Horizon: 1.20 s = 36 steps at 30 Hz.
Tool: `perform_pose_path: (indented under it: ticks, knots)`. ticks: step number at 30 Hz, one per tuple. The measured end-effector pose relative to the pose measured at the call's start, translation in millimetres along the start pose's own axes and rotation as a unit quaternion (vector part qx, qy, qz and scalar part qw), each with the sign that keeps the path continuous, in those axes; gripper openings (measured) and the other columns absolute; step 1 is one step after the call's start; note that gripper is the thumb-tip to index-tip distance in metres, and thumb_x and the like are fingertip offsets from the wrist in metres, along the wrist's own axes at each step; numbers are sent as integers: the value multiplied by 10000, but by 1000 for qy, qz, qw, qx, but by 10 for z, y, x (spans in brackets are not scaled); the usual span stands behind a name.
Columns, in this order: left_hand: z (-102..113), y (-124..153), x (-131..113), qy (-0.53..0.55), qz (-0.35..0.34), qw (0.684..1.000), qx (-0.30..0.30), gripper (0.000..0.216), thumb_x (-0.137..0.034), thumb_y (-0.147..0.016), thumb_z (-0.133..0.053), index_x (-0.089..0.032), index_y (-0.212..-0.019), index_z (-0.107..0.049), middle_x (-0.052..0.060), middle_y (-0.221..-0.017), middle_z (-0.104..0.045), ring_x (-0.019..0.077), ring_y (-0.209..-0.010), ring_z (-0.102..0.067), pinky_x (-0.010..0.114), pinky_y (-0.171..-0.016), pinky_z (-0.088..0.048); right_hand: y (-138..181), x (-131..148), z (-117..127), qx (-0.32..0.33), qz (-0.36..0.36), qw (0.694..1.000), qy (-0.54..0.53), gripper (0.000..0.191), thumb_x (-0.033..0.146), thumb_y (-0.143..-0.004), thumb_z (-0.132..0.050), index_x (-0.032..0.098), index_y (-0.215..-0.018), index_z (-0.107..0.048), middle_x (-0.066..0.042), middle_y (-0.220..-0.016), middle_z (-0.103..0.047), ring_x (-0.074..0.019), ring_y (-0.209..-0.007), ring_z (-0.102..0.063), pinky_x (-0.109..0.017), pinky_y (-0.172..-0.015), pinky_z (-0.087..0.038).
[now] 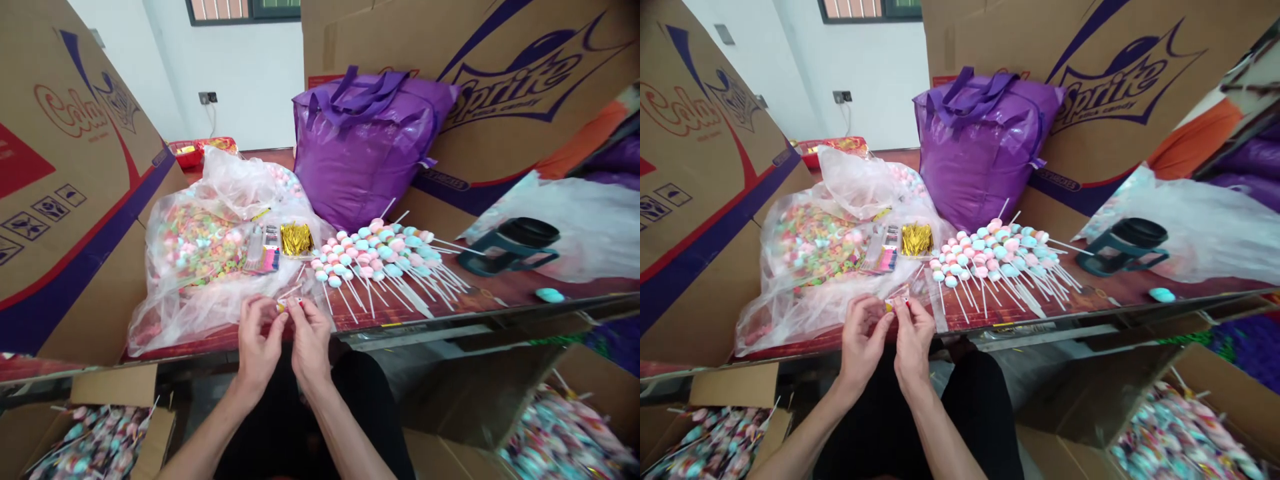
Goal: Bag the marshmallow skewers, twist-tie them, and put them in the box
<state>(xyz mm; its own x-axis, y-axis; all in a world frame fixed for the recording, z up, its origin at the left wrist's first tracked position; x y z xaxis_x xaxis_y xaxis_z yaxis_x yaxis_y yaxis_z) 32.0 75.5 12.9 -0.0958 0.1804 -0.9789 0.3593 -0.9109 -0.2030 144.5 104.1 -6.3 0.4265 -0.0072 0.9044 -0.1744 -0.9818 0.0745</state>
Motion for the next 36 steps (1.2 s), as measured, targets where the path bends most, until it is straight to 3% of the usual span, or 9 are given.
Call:
perform_pose_path:
  ticks: [2,5,10,15,18,22,26,31,36]
  knots:
    - [-4,51,148,130,137,982,-4,272,-346,-764,-795,-215,-963,-664,33,-900,-625,143,-782,-599,251,-731,-493,19,-1,79,4,4,1000,24,266,365,-822,-721,164,-676,-625,28,-658,-567,-124,-653,-491,-237,-616,-419]
    - [-159,76,272,288,336,893,76,409,-431,-702,-842,-155,-954,-679,39,-824,-664,120,-702,-599,223,-645,-483,44,88,140,68,13,995,73,237,343,-851,-691,161,-706,-647,24,-672,-579,-122,-655,-485,-242,-628,-417]
    - [-295,70,267,391,452,795,104,335,-248,-682,-876,-158,-954,-702,31,-895,-717,113,-725,-648,204,-615,-494,83,347,148,181,22,972,152,210,317,-873,-661,160,-738,-695,10,-690,-606,-132,-671,-520,-248,-639,-425]
    - [-208,52,213,427,383,819,10,232,-123,-767,-784,-164,-978,-696,19,-863,-717,105,-710,-654,206,-660,-527,44,430,293,187,15,967,170,182,326,-875,-667,177,-895,-769,-17,-801,-703,-158,-736,-611,-250,-669,-477]
    - [-171,235,266,433,417,797,-57,64,-142,-821,-732,-138,-845,-672,67,-919,-734,120,-733,-668,222,-689,-544,-7,437,394,143,14,977,154,287,325,-841,-701,211,-1097,-762,-42,-1007,-755,-202,-872,-674,-287,-751,-533]
    - [-290,519,299,416,447,792,-16,205,-332,-812,-768,-148,-828,-681,87,-871,-729,132,-699,-646,226,-648,-527,15,527,331,164,44,970,172,327,285,-863,-657,245,-1175,-747,-45,-1161,-741,-235,-1044,-676,-353,-904,-539]
    - [-458,492,196,433,404,803,63,484,-554,-754,-763,-181,-1061,-732,74,-987,-728,152,-808,-653,236,-681,-525,86,605,273,216,33,955,199,369,231,-876,-618,281,-1227,-722,-29,-1250,-708,-233,-1119,-653,-368,-964,-514]
    - [-467,270,223,398,382,834,25,314,-245,-523,-950,-177,-765,-762,24,-857,-748,119,-736,-649,213,-672,-516,75,565,471,174,-33,972,152,354,264,-806,-722,235,-1158,-734,-42,-1057,-756,-203,-928,-683,-311,-820,-529]
    - [-421,165,310,291,287,912,-19,313,-335,-526,-940,-137,-683,-755,37,-702,-724,124,-655,-638,219,-622,-513,90,383,685,38,-33,994,95,238,369,-766,-785,170,-875,-712,10,-702,-650,-116,-633,-537,-226,-607,-428]
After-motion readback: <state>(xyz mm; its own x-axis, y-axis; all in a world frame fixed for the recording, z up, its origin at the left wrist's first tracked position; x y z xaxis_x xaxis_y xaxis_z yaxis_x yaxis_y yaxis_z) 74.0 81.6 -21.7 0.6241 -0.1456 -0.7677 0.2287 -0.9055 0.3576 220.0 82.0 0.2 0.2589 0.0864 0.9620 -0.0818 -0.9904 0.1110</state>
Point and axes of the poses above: each hand's wrist, its own y-axis away from the middle knuckle, its own z-axis out of the back of the hand, x = y × z, the point moved 6 cm from there along -y, towards the middle knuckle
